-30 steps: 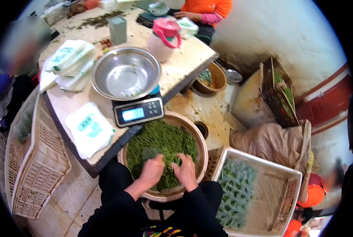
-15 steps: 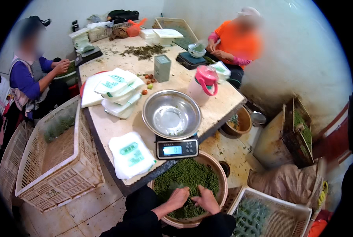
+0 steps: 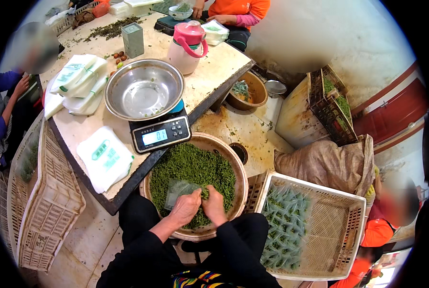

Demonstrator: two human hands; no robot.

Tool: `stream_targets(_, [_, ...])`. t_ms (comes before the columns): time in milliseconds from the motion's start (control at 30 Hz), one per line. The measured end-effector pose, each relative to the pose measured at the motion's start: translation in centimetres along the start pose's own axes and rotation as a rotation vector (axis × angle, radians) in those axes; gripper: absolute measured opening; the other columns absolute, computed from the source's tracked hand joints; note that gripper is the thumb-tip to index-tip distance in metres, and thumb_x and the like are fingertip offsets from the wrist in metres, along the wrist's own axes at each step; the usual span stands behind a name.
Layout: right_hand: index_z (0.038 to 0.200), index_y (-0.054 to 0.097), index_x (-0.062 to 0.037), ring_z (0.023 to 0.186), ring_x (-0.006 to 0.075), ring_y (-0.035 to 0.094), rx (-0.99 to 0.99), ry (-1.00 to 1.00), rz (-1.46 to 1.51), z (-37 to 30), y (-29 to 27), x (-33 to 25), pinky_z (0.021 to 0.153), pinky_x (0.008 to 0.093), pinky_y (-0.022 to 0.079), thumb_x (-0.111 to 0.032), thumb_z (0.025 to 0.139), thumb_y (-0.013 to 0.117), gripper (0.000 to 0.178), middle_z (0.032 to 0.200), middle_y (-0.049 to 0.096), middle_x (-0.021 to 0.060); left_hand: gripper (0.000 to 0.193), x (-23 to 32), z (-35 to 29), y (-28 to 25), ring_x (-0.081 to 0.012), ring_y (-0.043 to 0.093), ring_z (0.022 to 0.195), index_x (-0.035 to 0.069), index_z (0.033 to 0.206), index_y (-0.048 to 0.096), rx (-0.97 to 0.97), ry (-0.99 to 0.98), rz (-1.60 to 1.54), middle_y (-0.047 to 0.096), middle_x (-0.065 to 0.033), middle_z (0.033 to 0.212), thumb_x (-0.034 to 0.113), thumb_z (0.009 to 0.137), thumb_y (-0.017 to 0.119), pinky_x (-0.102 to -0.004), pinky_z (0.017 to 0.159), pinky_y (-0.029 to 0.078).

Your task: The person scoops green tea leaves from a large bowl into small plastic bags, weighs each bag on a digital scale, and places the filled bags into a white plastic crate. Other workers are visible in the background performing similar tasks.

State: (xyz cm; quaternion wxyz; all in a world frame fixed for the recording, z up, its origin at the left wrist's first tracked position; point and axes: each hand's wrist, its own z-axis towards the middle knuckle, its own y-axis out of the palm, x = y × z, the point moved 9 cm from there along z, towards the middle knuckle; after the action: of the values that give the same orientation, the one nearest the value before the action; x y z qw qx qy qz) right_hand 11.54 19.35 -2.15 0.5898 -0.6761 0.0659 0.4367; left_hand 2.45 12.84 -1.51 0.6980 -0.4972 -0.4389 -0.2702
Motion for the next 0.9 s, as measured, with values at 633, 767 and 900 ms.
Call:
stream_targets(633, [0.111,0.051,0.0027,0.088,0.0204,0.059,-0.251,0.302,0.384,1.7,-0.3,-0.1,0.069,0.0283,0.05,-0.005,0.072,0.072,0.045,0.113,0.054,0.0142,0.025,-0.5,0.2,-2.0,-0.0134,0.053,0.056,-0.003,0.11,0.053,0.003,-0.189,-0.223,0.052,-0.0123,0.063,0.012,0.09,0.048,-0.0316,0.051,0.043])
stream_targets(767, [0.137,0.023,-0.0038,0.101,0.023,0.052,-0.417,0.501,0.921,0.2,-1.4,0.2,0.074,0.0337,0.051,-0.015,0.076,0.072,0.079,0.132,0.031,0.0167,0.027,-1.9,-0.1,-1.6,-0.0052,0.048,0.054,0.0,0.109,0.055,-0.057,-0.366,-0.615,0.05,0.0019,0.067,0.018,0.094,0.043,-0.0209,0.049,0.041])
stream_targets(900, [0.133,0.031,-0.0028,0.088,0.0174,0.055,-0.427,0.66,1.111,-2.2,0.7,0.3,0.067,0.0268,0.049,-0.011,0.08,0.067,0.064,0.116,0.048,0.0148,0.025,-1.1,-0.5,-1.3,-0.0054,0.049,0.055,-0.001,0.109,0.055,-0.129,-0.459,-0.668,0.05,0.0009,0.063,0.016,0.093,0.043,-0.0214,0.051,0.042])
